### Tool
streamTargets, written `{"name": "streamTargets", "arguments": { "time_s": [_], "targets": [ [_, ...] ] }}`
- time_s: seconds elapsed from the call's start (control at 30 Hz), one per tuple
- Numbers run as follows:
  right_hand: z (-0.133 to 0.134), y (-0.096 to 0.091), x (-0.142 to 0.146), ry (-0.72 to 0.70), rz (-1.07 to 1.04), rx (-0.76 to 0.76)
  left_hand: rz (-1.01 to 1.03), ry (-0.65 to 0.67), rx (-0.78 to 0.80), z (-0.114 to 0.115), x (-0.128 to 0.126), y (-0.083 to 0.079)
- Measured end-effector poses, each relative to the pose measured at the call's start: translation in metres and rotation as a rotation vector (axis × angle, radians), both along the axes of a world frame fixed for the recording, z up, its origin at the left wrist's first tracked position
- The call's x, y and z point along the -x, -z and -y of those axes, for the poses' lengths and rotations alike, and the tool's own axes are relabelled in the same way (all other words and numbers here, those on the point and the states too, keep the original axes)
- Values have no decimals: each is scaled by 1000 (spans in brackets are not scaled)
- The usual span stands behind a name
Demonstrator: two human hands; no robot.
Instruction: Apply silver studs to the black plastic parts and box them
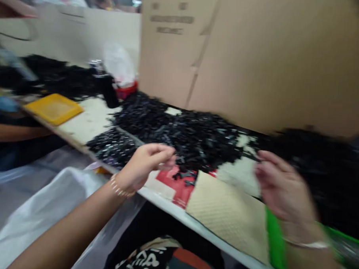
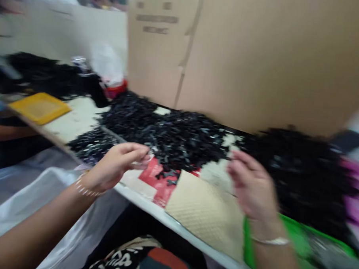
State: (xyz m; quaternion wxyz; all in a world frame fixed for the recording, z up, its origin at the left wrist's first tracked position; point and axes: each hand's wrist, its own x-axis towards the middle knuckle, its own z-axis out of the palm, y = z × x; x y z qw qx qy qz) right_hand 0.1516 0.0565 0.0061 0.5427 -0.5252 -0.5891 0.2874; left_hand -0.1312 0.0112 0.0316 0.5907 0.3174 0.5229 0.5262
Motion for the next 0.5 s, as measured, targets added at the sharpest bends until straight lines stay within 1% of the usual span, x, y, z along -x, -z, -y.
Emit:
{"name": "streamTargets", "arguments": {
  "time_s": [0.03, 0.1, 0.13, 0.17, 0.23, 0.3, 0.4, 0.5],
  "targets": [
    [14, -2, -3, -32, -116, 80, 38, 39, 69, 10, -9, 6],
    [38, 2, 9, -136, -387, 219, 96, 76, 156, 25, -29, 16],
    [47, 7, 21, -176, -492, 257, 128, 82, 183, 30, -39, 19],
    [54, 11, 32, -188, -540, 252, 161, 82, 202, 35, -48, 21],
    [67, 18, 50, -195, -602, 251, 225, 67, 225, 41, -64, 21],
    [77, 21, 60, -203, -641, 265, 278, 32, 238, 43, -74, 19],
    [89, 21, 65, -254, -675, 300, 357, -11, 196, 44, -81, 19],
    [94, 23, 67, -320, -697, 323, 395, 6, 141, 47, -82, 21]
  ]
}}
